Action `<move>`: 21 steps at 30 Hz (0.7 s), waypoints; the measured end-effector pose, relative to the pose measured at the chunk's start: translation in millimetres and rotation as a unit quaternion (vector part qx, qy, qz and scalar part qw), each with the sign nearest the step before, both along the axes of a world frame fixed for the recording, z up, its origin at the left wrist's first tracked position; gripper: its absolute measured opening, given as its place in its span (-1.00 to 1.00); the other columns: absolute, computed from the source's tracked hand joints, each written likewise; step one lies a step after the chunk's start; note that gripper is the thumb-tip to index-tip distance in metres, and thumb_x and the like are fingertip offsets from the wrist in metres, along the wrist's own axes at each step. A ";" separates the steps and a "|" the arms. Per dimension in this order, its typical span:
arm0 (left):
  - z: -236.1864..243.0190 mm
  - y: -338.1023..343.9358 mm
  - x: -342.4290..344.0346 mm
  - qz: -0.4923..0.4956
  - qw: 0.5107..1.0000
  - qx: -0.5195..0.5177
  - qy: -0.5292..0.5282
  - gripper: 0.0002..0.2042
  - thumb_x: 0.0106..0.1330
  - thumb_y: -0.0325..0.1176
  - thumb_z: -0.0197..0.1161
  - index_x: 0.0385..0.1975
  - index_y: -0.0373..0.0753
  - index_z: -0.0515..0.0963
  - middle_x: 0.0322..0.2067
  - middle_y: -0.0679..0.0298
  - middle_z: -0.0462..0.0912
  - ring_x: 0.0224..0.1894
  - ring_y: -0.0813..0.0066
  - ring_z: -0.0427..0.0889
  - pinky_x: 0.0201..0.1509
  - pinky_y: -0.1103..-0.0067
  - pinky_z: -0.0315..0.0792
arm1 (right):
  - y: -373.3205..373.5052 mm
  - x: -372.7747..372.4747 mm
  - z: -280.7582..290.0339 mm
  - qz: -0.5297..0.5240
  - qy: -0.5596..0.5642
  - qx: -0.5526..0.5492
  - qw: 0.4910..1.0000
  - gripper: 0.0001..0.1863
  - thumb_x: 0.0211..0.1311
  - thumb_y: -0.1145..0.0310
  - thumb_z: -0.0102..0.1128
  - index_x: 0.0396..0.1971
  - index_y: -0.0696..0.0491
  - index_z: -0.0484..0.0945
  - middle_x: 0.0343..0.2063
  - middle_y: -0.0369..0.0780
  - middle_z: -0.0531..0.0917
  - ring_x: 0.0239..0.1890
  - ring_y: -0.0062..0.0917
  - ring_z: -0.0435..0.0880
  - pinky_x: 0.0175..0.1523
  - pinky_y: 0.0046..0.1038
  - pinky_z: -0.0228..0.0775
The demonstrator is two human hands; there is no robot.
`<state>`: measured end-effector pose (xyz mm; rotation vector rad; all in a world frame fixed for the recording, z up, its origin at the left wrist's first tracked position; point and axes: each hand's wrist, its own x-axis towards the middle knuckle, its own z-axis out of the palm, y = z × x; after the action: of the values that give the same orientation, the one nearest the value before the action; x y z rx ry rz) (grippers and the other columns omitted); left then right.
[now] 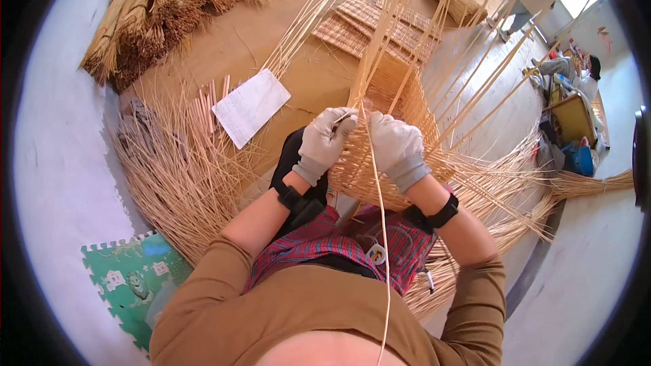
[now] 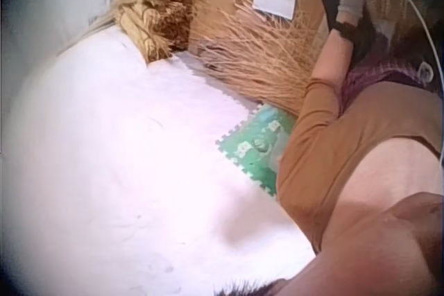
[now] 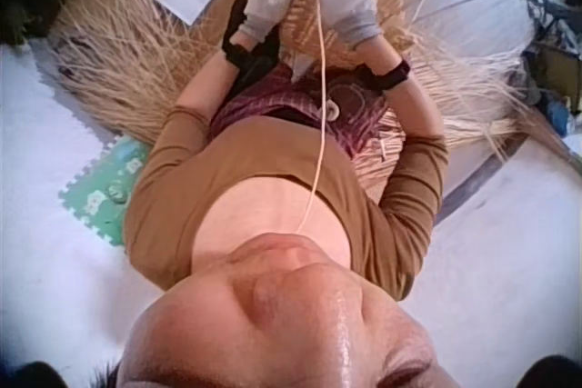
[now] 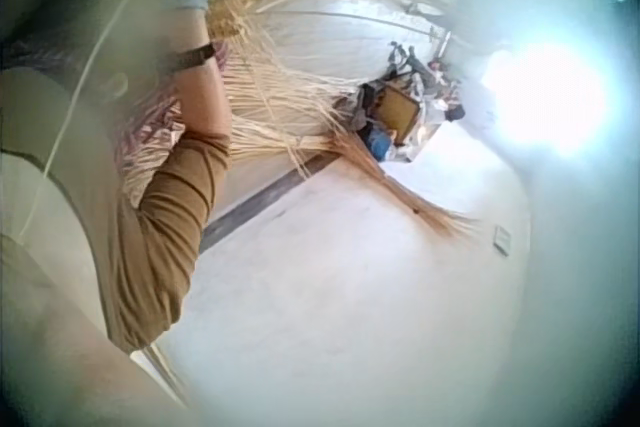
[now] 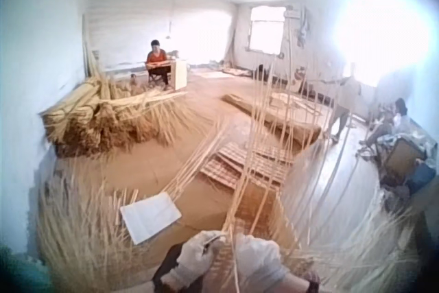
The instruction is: Weave a rectangular basket using long strips of reed or willow.
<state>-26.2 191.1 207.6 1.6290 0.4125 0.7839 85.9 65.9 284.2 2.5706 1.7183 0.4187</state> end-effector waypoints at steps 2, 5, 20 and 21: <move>5.6 -3.2 4.2 0.013 0.998 -0.048 -0.028 -0.77 0.45 -0.36 0.36 -0.02 -0.34 0.64 -0.05 0.12 0.73 -0.01 0.49 0.68 0.10 0.53 0.56 | -7.5 4.6 -0.4 0.010 0.018 0.021 1.000 -0.96 0.31 0.40 0.10 -0.30 0.02 0.50 -0.47 -0.18 0.66 -0.44 -0.29 0.77 -0.43 -0.24 0.58; -3.0 -0.2 6.3 0.010 0.994 -0.095 -0.058 -0.75 0.43 -0.42 0.37 0.04 -0.35 0.61 0.06 0.13 0.66 0.09 0.46 0.63 0.18 0.53 0.53 | -12.1 3.6 -1.1 0.023 0.034 0.054 0.998 -0.95 0.31 0.39 0.11 -0.29 0.01 0.50 -0.47 -0.19 0.66 -0.42 -0.30 0.77 -0.42 -0.25 0.58; -16.9 8.4 1.7 -0.097 0.993 -0.029 -0.053 -0.79 0.49 -0.44 0.28 0.05 -0.30 0.57 0.05 0.18 0.68 0.07 0.49 0.64 0.16 0.56 0.51 | -32.6 -74.7 19.5 0.056 0.182 0.268 0.945 -0.61 0.21 0.36 0.35 0.05 0.09 0.69 -0.24 -0.17 0.70 -0.24 -0.22 0.73 -0.20 -0.25 0.61; -14.7 4.3 4.2 -0.081 0.992 -0.069 -0.074 -0.75 0.49 -0.46 0.26 0.11 -0.31 0.55 0.06 0.19 0.67 0.06 0.52 0.64 0.15 0.58 0.52 | -26.1 -79.0 20.4 0.055 0.181 0.270 0.944 -0.61 0.21 0.36 0.35 0.05 0.09 0.69 -0.24 -0.17 0.70 -0.24 -0.22 0.73 -0.20 -0.25 0.61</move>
<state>-22.0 195.5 192.9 1.4457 0.2197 0.7314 6.9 39.8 304.6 3.0981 2.1253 0.5086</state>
